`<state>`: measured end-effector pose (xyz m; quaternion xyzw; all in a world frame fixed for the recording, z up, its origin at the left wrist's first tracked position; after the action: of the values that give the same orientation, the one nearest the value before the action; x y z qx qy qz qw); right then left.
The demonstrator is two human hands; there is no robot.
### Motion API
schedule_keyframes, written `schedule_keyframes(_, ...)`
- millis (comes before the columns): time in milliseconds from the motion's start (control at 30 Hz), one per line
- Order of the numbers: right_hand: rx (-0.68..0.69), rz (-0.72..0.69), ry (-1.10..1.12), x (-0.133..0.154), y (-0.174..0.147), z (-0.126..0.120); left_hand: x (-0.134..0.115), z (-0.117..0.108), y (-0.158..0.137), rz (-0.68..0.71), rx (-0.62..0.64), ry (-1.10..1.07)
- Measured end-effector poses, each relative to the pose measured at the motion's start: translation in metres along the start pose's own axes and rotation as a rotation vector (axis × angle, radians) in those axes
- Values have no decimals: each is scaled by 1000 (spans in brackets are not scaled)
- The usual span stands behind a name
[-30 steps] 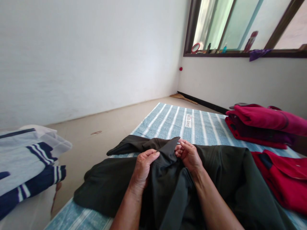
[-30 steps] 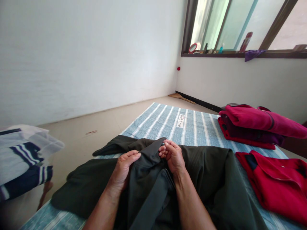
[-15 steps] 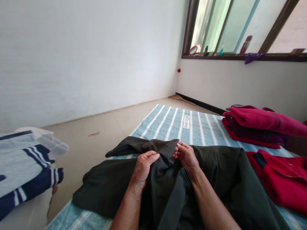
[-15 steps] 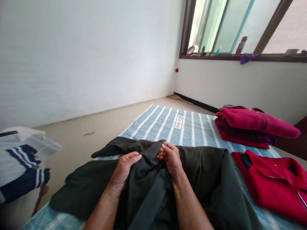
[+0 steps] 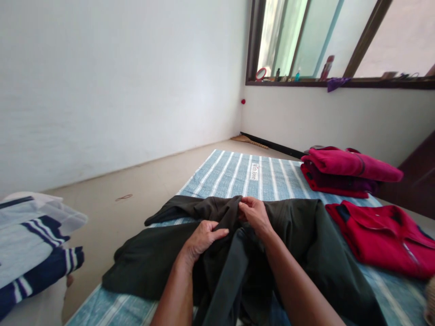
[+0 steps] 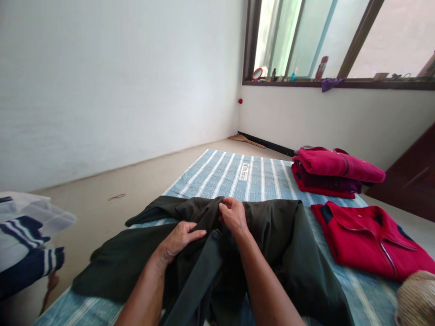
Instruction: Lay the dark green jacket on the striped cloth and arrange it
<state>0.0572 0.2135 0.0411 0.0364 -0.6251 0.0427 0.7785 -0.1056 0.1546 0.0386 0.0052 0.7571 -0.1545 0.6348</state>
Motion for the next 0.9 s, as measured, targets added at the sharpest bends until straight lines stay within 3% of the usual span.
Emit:
schedule_keyframes(167,-67,-131,-209,27,-48,-30,5,3,0,-48,73,-279)
schedule_keyframes(233,-74,-230,-427,34,-78,-41,3,3,0,-32,62,-440)
schedule_keyframes(367,-87,-351,-663,27,-137,-56,-5,-4,2,81,-63,-688)
schedule_keyframes(467,-49,-425,-773,9,-169,-61,-10,-11,3,86,-195,-794)
schedule_keyframes(600,-14,-496,-958,-15,-189,-61,-19,-11,-3,45,-255,-895)
schedule_keyframes(900,35,-589,-1126,-29,-196,-55,-56,-5,-26,44,-194,-954)
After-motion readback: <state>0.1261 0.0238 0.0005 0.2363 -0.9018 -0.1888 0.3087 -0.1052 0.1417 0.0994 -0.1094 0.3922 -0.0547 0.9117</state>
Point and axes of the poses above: each hand's wrist, its own y-axis towards the middle knuckle, its own z-axis out of the palm, x = y × z, the point moved 4 cm from there along y, towards the middle knuckle, and after that the axes turned 3 degrees about x, right-handed, at the moved point
